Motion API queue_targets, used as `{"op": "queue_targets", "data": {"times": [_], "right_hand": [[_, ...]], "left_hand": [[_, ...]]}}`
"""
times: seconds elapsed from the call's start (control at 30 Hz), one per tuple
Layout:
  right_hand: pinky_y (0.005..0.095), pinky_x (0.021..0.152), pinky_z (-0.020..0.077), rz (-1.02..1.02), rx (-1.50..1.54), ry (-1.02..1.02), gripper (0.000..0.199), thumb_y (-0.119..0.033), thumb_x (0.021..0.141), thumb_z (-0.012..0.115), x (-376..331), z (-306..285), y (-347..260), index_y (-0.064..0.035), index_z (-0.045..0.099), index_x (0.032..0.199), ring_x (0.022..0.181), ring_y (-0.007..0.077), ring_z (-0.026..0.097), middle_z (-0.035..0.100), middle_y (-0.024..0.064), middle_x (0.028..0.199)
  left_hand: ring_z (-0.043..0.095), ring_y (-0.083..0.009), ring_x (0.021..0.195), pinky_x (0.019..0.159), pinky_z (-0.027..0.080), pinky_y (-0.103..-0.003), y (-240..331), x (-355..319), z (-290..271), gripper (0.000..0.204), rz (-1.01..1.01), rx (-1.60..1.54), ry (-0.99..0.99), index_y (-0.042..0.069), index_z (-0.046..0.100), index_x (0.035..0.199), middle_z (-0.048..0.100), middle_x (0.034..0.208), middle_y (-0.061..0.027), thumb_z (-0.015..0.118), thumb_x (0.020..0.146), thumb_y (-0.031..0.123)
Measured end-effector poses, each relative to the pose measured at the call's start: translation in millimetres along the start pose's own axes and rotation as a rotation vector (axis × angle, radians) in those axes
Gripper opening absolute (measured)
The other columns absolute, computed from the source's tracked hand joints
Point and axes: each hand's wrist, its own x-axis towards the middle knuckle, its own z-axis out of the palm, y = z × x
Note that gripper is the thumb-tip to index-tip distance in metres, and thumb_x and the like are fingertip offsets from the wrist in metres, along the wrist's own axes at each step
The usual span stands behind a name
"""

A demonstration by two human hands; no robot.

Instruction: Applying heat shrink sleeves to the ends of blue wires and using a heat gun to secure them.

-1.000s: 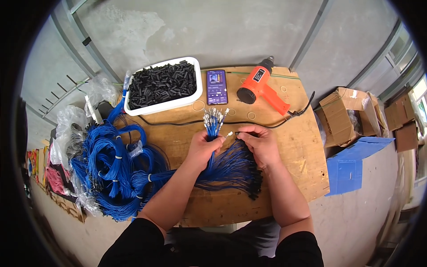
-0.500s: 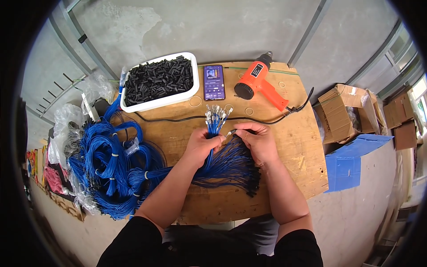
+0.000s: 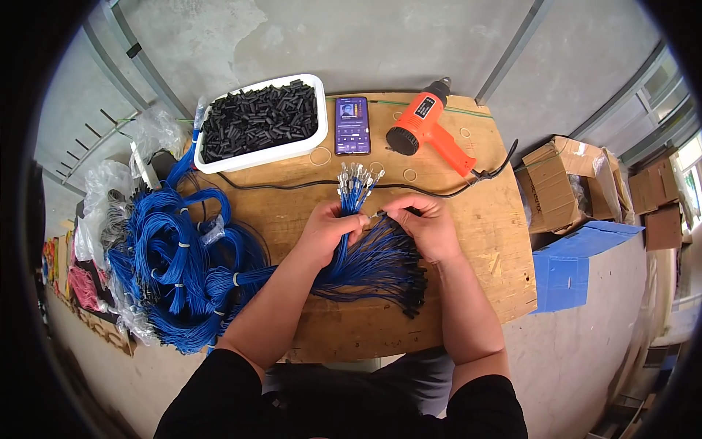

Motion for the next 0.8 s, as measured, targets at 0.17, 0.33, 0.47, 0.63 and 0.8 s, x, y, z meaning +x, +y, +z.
{"op": "queue_targets", "data": {"times": [0.17, 0.33, 0.47, 0.63, 0.8], "right_hand": [[0.0185, 0.056, 0.0401, -0.039, -0.023, -0.025, 0.007, 0.001, 0.091, 0.068, -2, 6, -4, 0.0003, 0.074, 0.095, 0.066, 0.0031, 0.054, 0.070, 0.0014, 0.090], [0.0183, 0.055, 0.0388, -0.009, -0.028, 0.015, 0.008, 0.002, 0.091, 0.068, -1, -3, 0, -0.0003, 0.073, 0.097, 0.064, 0.0023, 0.052, 0.069, 0.0011, 0.090], [0.0186, 0.052, 0.0366, 0.042, 0.072, 0.020, 0.015, -0.002, 0.093, 0.067, -1, 0, -3, 0.0006, 0.070, 0.107, 0.059, 0.0027, 0.047, 0.068, 0.0024, 0.086], [0.0182, 0.050, 0.0360, 0.236, 0.327, -0.035, 0.017, -0.009, 0.096, 0.065, 2, -3, -14, 0.0034, 0.066, 0.108, 0.056, 0.0050, 0.044, 0.069, 0.0071, 0.083], [0.0169, 0.049, 0.0346, 0.306, 0.357, -0.105, 0.015, -0.011, 0.096, 0.064, 2, -9, -12, 0.0031, 0.065, 0.102, 0.057, 0.0055, 0.044, 0.069, 0.0097, 0.084]], "left_hand": [[0.057, -0.0108, 0.060, 0.055, 0.041, -0.025, -3, 0, -3, 0.009, 0.004, -0.006, -0.021, -0.001, 0.067, 0.088, 0.062, 0.070, -0.0042, 0.070, 0.087, 0.007], [0.059, -0.0121, 0.064, 0.059, 0.045, -0.026, -3, -3, 2, 0.011, 0.027, -0.014, -0.012, -0.003, 0.066, 0.094, 0.064, 0.075, -0.0063, 0.069, 0.089, 0.007], [0.059, -0.0123, 0.065, 0.061, 0.046, -0.026, -7, -3, -3, 0.011, 0.039, 0.017, 0.009, -0.003, 0.067, 0.095, 0.064, 0.076, -0.0066, 0.070, 0.088, 0.006], [0.058, -0.0115, 0.065, 0.061, 0.045, -0.025, -6, -2, -2, 0.011, 0.097, 0.110, 0.003, -0.004, 0.067, 0.093, 0.063, 0.075, -0.0058, 0.070, 0.088, 0.005], [0.057, -0.0109, 0.065, 0.061, 0.045, -0.025, -5, -3, -1, 0.009, 0.097, 0.135, -0.002, -0.004, 0.067, 0.091, 0.063, 0.074, -0.0049, 0.070, 0.087, 0.004]]}}
